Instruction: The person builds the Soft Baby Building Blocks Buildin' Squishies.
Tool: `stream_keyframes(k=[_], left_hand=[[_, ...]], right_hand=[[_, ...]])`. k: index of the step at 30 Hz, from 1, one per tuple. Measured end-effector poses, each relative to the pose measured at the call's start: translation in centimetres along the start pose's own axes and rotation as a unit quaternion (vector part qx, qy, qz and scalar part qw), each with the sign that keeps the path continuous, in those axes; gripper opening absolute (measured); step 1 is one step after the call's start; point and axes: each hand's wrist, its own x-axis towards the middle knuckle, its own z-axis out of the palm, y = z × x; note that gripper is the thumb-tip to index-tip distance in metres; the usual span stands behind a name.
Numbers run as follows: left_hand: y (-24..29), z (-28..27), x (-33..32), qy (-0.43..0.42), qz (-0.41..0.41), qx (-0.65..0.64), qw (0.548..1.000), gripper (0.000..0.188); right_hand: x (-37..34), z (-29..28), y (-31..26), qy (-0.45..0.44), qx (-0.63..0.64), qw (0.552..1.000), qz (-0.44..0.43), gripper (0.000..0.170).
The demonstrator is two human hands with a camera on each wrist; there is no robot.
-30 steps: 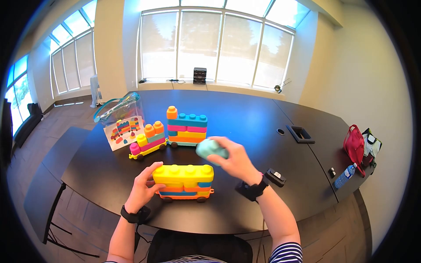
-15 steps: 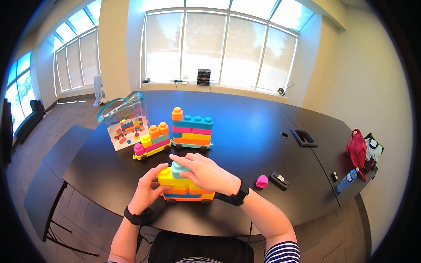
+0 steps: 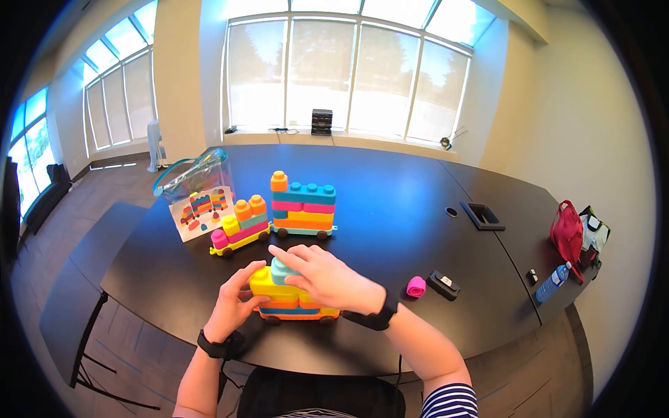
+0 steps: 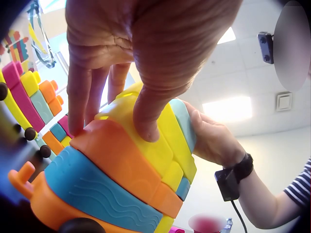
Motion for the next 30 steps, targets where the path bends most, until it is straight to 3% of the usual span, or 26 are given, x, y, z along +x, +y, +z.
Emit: stream_keyframes(k=[3,6,10,15,18,19,22,25,27,28,30], left_hand=[[-0.1,0.1,0.0,0.007,0.014,0.028,0.999,0.076],[-0.3,-0.1,0.0,0.008,0.015,0.016,1.000,0.076],[-0.6,0.1,0.0,0.009,0.002,0.015,1.000,0.077],[-0.9,0.4,0.0,0.004,0.000,0.006,1.000,0.077],[-0.8,0.9,-0.1,0.004,-0.012,0.000,1.000,0.078],[-0.7,1.1,-0.1,0.005,-0.018,-0.003,1.000,0.079],[0.4,1.8,0.2,0.003,-0.018,0.008,1.000,0.079],[1.1,2.5,0.9,-0.002,-0.010,0.036,0.999,0.075],[2.1,3.2,1.4,-0.014,0.001,0.060,0.998,0.074],[2.5,3.5,1.7,-0.018,0.007,0.068,0.998,0.074],[3.0,4.2,2.2,-0.030,0.020,0.081,0.996,0.073]], right_hand=[[-1.6,-2.7,2.0,0.085,0.039,0.995,-0.032,0.059],[-5.5,-5.9,4.2,0.195,0.029,0.969,0.146,0.053],[-12.9,-4.6,10.9,0.130,-0.136,0.938,0.292,0.049],[-18.5,-0.6,13.4,0.014,-0.199,0.893,0.404,0.065],[-20.0,1.1,15.1,0.008,-0.235,0.887,0.396,0.063],[-20.4,1.6,15.7,0.026,-0.239,0.887,0.395,0.055],[-20.3,2.0,16.8,0.031,-0.182,0.892,0.413,0.047],[-18.8,0.0,14.7,0.111,-0.081,0.922,0.362,0.035],[-16.8,-1.5,13.0,0.219,-0.019,0.935,0.277,0.036],[-15.8,-2.1,12.1,0.271,0.013,0.934,0.235,0.036],[-13.7,-3.2,9.4,0.321,0.206,0.906,0.185,0.042]])
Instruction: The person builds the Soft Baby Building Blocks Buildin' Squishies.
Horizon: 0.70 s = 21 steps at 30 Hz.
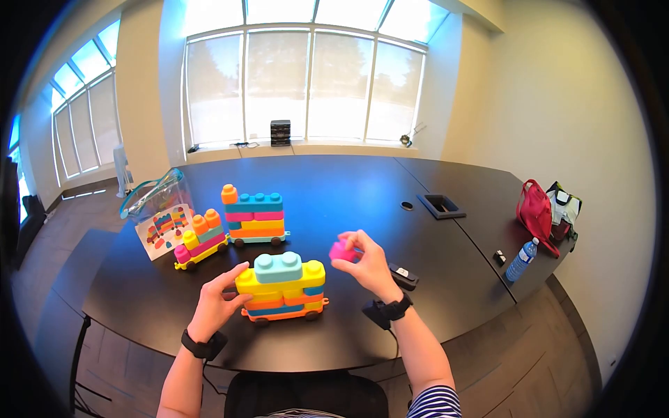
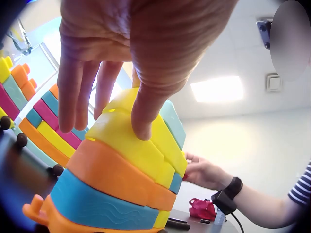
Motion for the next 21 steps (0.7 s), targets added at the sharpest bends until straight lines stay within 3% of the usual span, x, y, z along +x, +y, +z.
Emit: stream_keyframes(k=[1,5,8,14,21], left_hand=[[0.2,0.3,0.3,-0.006,0.000,0.001,1.000,0.072],[0.5,1.7,1.0,-0.013,0.010,-0.004,1.000,0.071],[0.5,2.5,1.1,-0.012,0.012,-0.011,1.000,0.071],[0.7,3.2,1.6,-0.022,0.020,-0.029,0.999,0.071],[0.8,3.7,1.6,-0.014,0.015,-0.033,0.999,0.070]], right_hand=[[0.3,0.5,-1.3,0.005,0.102,0.995,0.006,0.045],[1.1,1.3,-3.0,-0.045,0.076,0.996,-0.011,0.066],[0.9,0.9,-3.0,-0.082,-0.032,0.995,-0.042,0.058],[0.4,0.3,-3.6,-0.099,-0.050,0.994,-0.006,0.053],[0.0,-0.1,-3.6,-0.099,-0.093,0.989,-0.055,0.051]])
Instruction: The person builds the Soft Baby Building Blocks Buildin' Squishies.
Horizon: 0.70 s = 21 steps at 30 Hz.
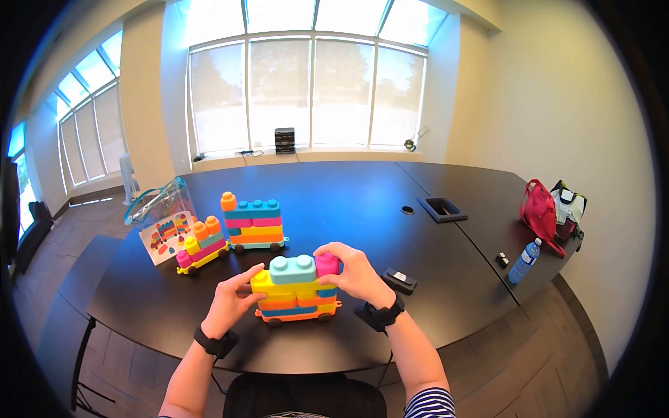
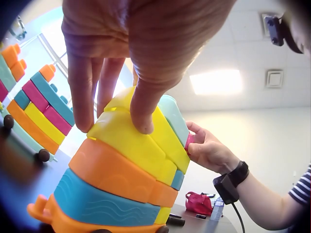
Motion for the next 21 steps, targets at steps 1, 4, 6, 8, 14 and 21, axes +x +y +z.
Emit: stream_keyframes(k=[1,4,6,8,14,21], left_hand=[[0.0,0.0,0.0,-0.002,-0.005,0.002,1.000,0.070],[0.1,-0.2,0.3,-0.007,-0.015,0.008,1.000,0.070],[0.0,-0.3,0.3,-0.006,-0.014,0.012,1.000,0.070],[-0.1,-0.1,0.4,-0.001,-0.007,0.000,1.000,0.070],[-0.1,0.7,0.6,0.015,0.022,0.009,1.000,0.069],[-2.5,1.7,5.0,-0.039,0.046,0.059,0.996,0.073]], right_hand=[[-0.1,0.0,-0.3,-0.003,0.002,1.000,0.010,0.050],[-0.2,0.3,0.1,-0.007,0.000,1.000,0.009,0.051],[-0.3,0.4,0.3,-0.010,-0.001,1.000,0.005,0.053],[-0.3,0.4,0.3,-0.014,0.001,1.000,0.008,0.056],[-1.3,2.0,3.7,-0.003,0.066,0.993,0.101,0.069],[1.4,0.7,8.0,-0.027,0.049,0.989,0.138,0.065]])
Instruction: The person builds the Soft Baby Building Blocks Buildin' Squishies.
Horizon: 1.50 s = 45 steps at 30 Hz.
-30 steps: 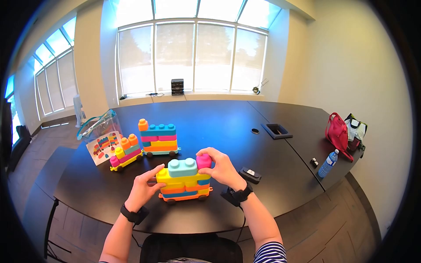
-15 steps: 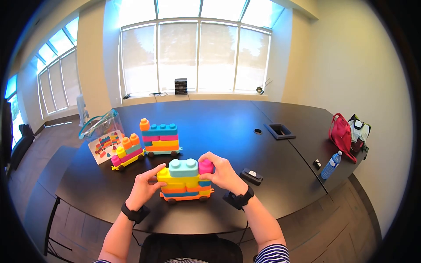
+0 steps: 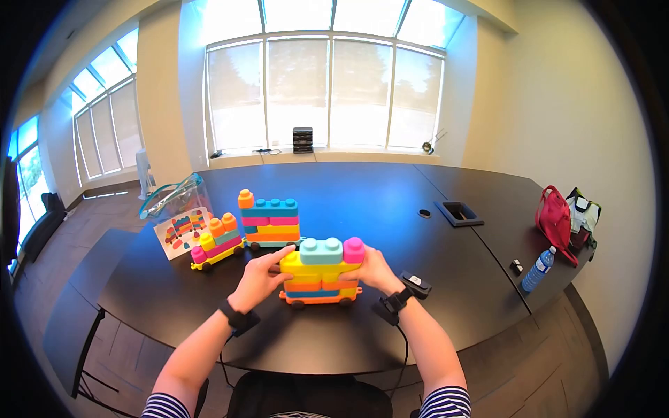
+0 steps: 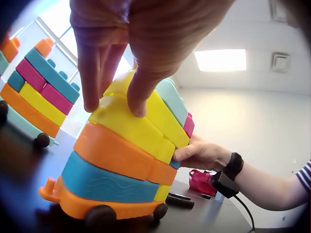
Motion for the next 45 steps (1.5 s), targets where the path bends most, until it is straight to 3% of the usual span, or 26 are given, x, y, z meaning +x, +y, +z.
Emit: stream_keyframes(k=[2,4,7,10,16,20,29,45], left_hand=[[-0.4,-0.7,2.6,-0.047,0.011,0.037,0.998,0.076],[-2.9,-1.3,5.8,-0.059,0.066,0.104,0.991,0.095],[-4.6,-2.8,11.2,-0.026,0.058,0.169,0.984,0.107],[-7.0,-3.8,16.0,-0.010,0.025,0.228,0.973,0.110],[-9.0,-3.8,21.8,-0.149,-0.048,0.322,0.934,0.100],[-10.6,-2.1,23.6,-0.223,-0.096,0.339,0.909,0.096],[-12.3,-1.8,22.9,-0.179,-0.082,0.287,0.938,0.076],[-12.7,-2.6,23.1,-0.145,-0.082,0.241,0.956,0.073]], right_hand=[[1.5,-0.9,0.7,0.011,-0.019,1.000,0.014,0.064],[3.2,-1.8,1.7,0.029,-0.036,0.999,0.022,0.064],[5.4,-2.9,3.8,0.067,-0.038,0.996,0.032,0.060],[7.6,-3.8,5.8,0.100,-0.044,0.993,0.046,0.058],[10.3,-4.6,7.8,0.124,-0.057,0.987,0.086,0.060],[11.3,-4.3,8.9,0.135,-0.044,0.986,0.086,0.059],[12.0,-3.9,8.8,0.148,-0.049,0.984,0.084,0.061],[12.9,-2.6,8.9,0.159,-0.060,0.983,0.074,0.068]])
